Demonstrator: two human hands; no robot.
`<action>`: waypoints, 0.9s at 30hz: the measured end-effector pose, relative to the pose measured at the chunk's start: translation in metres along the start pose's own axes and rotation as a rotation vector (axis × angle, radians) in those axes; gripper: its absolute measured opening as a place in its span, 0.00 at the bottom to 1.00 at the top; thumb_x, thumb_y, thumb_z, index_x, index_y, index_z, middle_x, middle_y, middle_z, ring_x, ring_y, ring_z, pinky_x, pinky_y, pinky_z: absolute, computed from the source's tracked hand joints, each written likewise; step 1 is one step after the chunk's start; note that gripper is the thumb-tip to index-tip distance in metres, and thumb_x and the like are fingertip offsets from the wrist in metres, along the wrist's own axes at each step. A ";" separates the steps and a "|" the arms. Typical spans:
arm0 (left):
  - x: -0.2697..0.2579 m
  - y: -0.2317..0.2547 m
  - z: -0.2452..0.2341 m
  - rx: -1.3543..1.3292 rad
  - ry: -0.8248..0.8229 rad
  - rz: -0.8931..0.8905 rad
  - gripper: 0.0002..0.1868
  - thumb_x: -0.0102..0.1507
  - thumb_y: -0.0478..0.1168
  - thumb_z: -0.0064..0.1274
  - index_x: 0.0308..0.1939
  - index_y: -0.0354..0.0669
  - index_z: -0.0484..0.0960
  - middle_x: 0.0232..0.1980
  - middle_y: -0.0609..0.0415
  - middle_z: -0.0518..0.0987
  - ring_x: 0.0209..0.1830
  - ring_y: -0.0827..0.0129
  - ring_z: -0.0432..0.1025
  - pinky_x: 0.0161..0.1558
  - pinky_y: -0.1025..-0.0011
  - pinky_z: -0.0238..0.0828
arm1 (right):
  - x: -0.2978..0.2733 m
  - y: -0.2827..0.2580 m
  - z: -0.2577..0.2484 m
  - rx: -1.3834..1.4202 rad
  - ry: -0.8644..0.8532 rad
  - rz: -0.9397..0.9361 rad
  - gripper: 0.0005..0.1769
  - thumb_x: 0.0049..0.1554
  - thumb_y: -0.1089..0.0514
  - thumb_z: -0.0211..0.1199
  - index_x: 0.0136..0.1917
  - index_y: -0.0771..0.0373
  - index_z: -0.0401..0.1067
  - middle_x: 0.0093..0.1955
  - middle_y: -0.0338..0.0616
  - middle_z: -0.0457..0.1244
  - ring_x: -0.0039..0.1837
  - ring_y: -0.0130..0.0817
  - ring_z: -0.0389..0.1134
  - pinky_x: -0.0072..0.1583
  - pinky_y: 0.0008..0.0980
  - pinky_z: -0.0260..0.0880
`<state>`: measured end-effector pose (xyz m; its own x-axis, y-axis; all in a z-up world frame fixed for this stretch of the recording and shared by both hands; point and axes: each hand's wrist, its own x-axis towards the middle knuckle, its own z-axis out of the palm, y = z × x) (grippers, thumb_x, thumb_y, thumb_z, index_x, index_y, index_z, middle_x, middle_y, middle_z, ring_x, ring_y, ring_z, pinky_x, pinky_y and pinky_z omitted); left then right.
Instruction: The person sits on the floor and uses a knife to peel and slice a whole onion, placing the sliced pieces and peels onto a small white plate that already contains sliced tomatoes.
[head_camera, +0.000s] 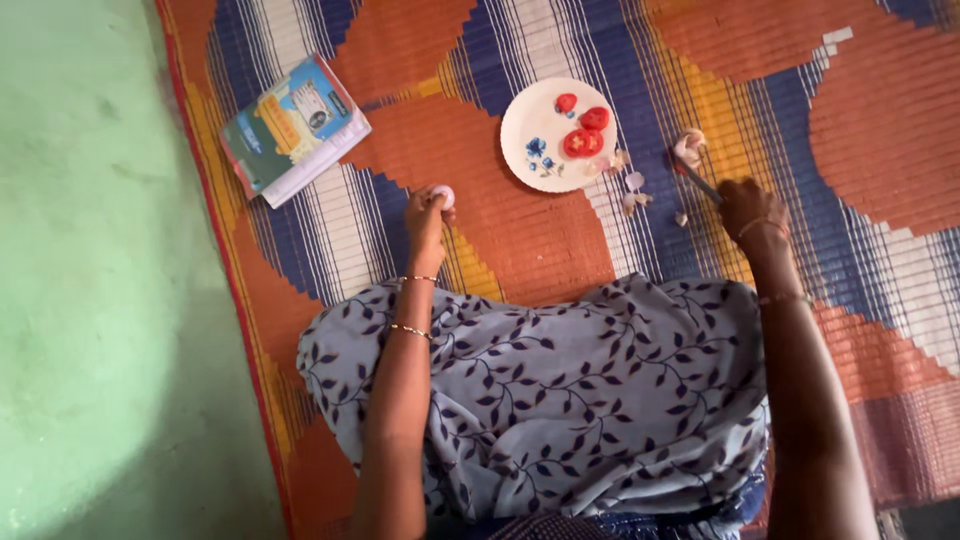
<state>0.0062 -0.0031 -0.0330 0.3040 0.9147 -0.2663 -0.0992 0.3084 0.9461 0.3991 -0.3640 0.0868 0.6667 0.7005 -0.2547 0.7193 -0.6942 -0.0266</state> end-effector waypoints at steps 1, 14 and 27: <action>0.001 0.001 0.000 0.000 -0.001 -0.022 0.15 0.64 0.33 0.54 0.55 0.35 0.78 0.40 0.50 0.82 0.29 0.71 0.76 0.29 0.74 0.75 | -0.002 -0.001 0.001 0.003 0.005 -0.002 0.12 0.64 0.50 0.59 0.58 0.52 0.77 0.57 0.51 0.67 0.55 0.57 0.72 0.51 0.55 0.73; -0.013 0.015 0.010 0.006 -0.029 -0.057 0.18 0.65 0.35 0.55 0.58 0.38 0.76 0.42 0.50 0.82 0.30 0.72 0.77 0.29 0.76 0.73 | 0.038 -0.063 0.080 0.060 0.077 -0.122 0.12 0.65 0.54 0.57 0.58 0.59 0.75 0.58 0.58 0.69 0.55 0.54 0.74 0.53 0.51 0.77; 0.002 -0.004 0.012 0.005 -0.045 0.016 0.16 0.64 0.34 0.55 0.56 0.35 0.76 0.42 0.51 0.82 0.31 0.71 0.77 0.28 0.75 0.75 | -0.007 -0.130 0.050 0.319 0.059 -0.114 0.12 0.63 0.52 0.55 0.57 0.55 0.73 0.59 0.57 0.65 0.48 0.62 0.72 0.50 0.57 0.72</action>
<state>0.0186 -0.0062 -0.0353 0.3451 0.9066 -0.2430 -0.0999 0.2929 0.9509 0.2908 -0.2872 0.0436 0.6026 0.7782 -0.1769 0.6986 -0.6215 -0.3546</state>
